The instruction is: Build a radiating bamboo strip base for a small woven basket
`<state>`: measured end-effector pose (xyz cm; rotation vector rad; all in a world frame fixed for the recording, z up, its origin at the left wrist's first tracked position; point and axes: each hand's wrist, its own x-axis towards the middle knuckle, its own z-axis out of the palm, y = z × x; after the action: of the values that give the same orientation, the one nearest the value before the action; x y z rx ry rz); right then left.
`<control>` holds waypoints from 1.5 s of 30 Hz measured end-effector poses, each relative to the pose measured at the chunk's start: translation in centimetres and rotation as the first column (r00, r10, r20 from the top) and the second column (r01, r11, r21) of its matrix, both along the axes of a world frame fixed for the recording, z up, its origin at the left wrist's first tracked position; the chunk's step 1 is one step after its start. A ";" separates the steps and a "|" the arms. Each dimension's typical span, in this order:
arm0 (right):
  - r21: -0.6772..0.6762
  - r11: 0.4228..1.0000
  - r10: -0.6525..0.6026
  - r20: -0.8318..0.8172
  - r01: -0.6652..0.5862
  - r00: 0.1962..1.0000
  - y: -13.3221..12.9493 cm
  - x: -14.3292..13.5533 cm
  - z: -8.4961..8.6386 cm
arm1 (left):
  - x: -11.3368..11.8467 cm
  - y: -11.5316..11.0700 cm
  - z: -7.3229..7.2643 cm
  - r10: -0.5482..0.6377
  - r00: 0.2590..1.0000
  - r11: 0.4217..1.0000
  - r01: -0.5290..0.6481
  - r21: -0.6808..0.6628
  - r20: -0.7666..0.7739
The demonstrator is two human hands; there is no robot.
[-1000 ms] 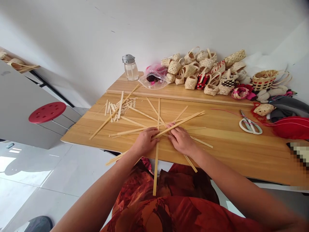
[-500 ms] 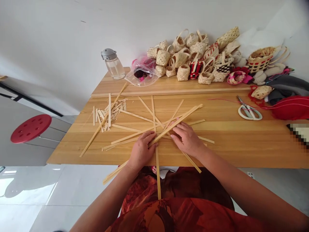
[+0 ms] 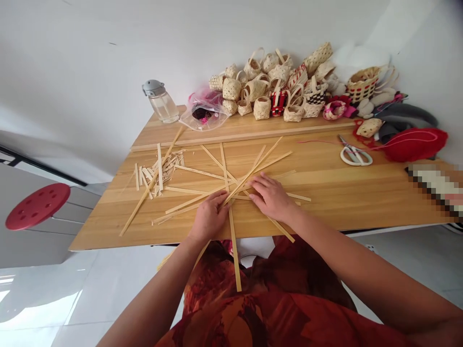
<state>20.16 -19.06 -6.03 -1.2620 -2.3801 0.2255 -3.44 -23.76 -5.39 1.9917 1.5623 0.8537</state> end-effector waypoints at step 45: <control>0.009 0.984 0.172 0.252 -0.180 0.952 1.3 -3.5 1.2 | 0.6 0.1 -0.4 -0.043 0.996 0.998 0.047 0.050 -0.077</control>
<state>16.66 -17.73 -4.82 -1.1199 -2.7043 0.0847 -2.86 -23.67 -5.81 2.1107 1.5450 0.8170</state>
